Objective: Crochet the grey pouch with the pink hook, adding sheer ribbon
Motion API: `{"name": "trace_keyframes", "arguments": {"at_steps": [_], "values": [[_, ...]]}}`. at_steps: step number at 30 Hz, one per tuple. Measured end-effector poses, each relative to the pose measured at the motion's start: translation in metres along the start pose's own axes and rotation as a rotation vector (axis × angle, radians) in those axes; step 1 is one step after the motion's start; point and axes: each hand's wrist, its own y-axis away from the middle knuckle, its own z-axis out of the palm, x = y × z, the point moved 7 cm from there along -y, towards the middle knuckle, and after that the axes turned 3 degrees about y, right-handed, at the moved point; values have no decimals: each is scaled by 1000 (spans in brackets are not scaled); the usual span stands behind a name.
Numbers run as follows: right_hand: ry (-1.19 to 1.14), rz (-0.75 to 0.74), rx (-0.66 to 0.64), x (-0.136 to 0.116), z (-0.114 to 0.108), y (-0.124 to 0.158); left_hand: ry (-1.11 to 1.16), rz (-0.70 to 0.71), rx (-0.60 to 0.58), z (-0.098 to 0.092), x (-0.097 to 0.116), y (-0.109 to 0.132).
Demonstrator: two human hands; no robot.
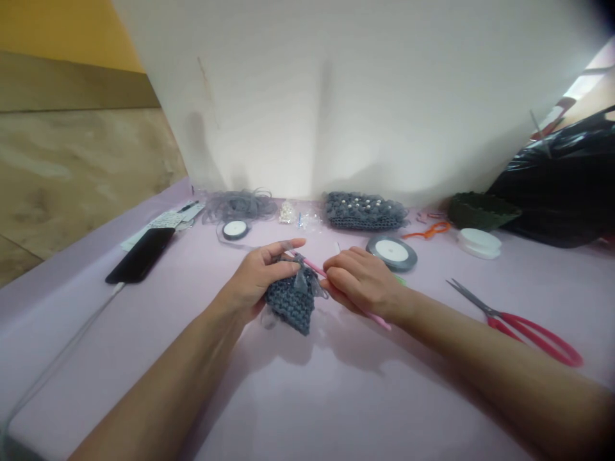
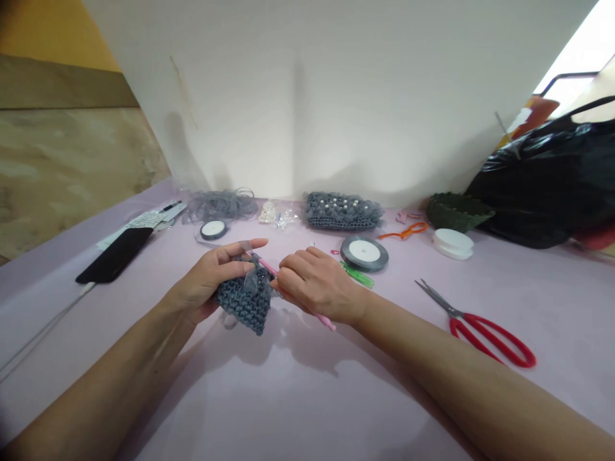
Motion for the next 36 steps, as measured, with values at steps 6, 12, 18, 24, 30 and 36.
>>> {"name": "trace_keyframes", "arguments": {"at_steps": [6, 12, 18, 24, 30, 36], "values": [[-46, 4, 57, 0, -2, 2, -19, 19, -53, 3, -5, -1], [-66, 7, 90, -2, -4, 1, 41, 7, -67, 9, -11, 0], [-52, -9, 79, -6, -4, -2, 70, -141, -131, 19, -24, 0], [-14, -27, 51, -4, -3, -1, 5, -153, -100, 6, -13, 1], [16, -29, 3, -5, 0, -3, -50, -156, -46, -6, -6, 0], [38, -25, -56, -6, 1, -5, -46, -178, -21, -12, -4, -1]]}}
